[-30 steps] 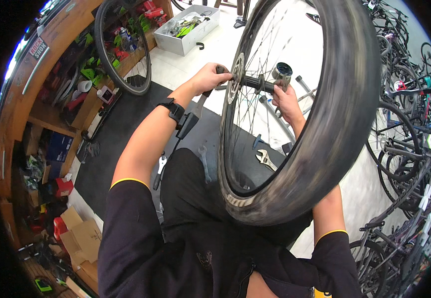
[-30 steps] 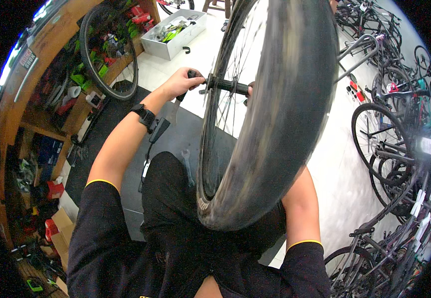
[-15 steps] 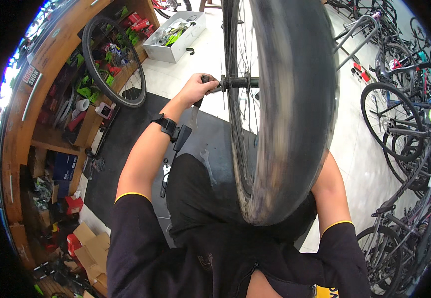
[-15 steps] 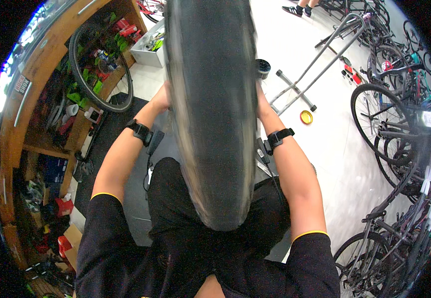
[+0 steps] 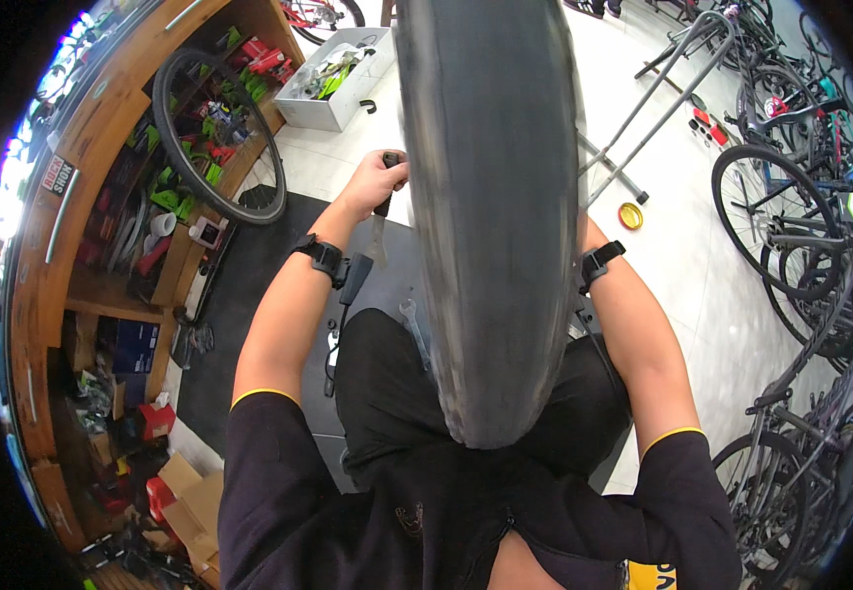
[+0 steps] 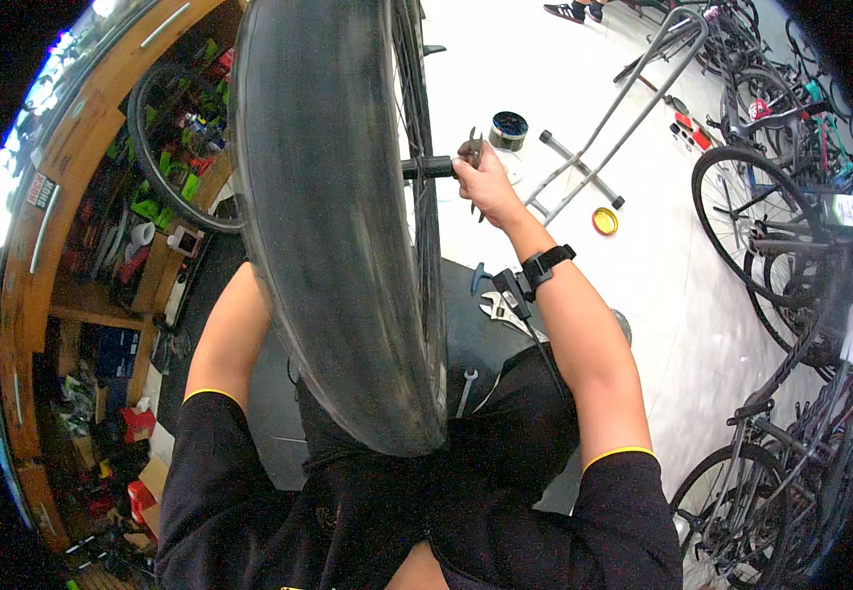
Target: The person works on a bicycle wheel by removing a component with a tool, spinning the wheel to check its movement, and then reattaching parts to the hub by hand while another person watches.
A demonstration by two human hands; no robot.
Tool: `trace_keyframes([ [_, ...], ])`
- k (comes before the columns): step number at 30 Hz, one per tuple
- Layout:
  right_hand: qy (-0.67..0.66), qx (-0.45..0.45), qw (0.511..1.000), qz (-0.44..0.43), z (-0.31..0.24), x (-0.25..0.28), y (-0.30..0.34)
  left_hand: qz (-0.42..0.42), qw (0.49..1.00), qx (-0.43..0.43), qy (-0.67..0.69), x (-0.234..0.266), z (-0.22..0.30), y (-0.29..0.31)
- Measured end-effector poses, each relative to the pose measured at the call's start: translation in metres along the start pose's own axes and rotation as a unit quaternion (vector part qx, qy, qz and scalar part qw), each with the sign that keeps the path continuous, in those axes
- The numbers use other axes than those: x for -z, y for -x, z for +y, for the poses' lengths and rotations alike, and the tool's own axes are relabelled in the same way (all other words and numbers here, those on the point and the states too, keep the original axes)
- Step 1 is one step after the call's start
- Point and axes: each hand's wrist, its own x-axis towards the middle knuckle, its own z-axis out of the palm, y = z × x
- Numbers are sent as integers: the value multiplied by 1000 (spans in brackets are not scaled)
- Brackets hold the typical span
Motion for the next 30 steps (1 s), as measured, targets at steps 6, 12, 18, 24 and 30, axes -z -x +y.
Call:
trace_keyframes([
  [6,-8,-3,1000,10,-3,-3,2,18,1000,11,9,2,-4,-3],
  [12,-39,-29,998,27,-20,-8,13,32,999,10,18,-5,6,5],
  [18,-32,-10,999,28,-18,-9,7,37,999,-6,16,-2,-4,-3],
  [24,15,78,997,-6,0,2,-3,38,999,-17,21,-3,-7,-8],
  [30,23,61,998,20,-3,-2,0,43,999,-18,24,2,-15,-6],
])
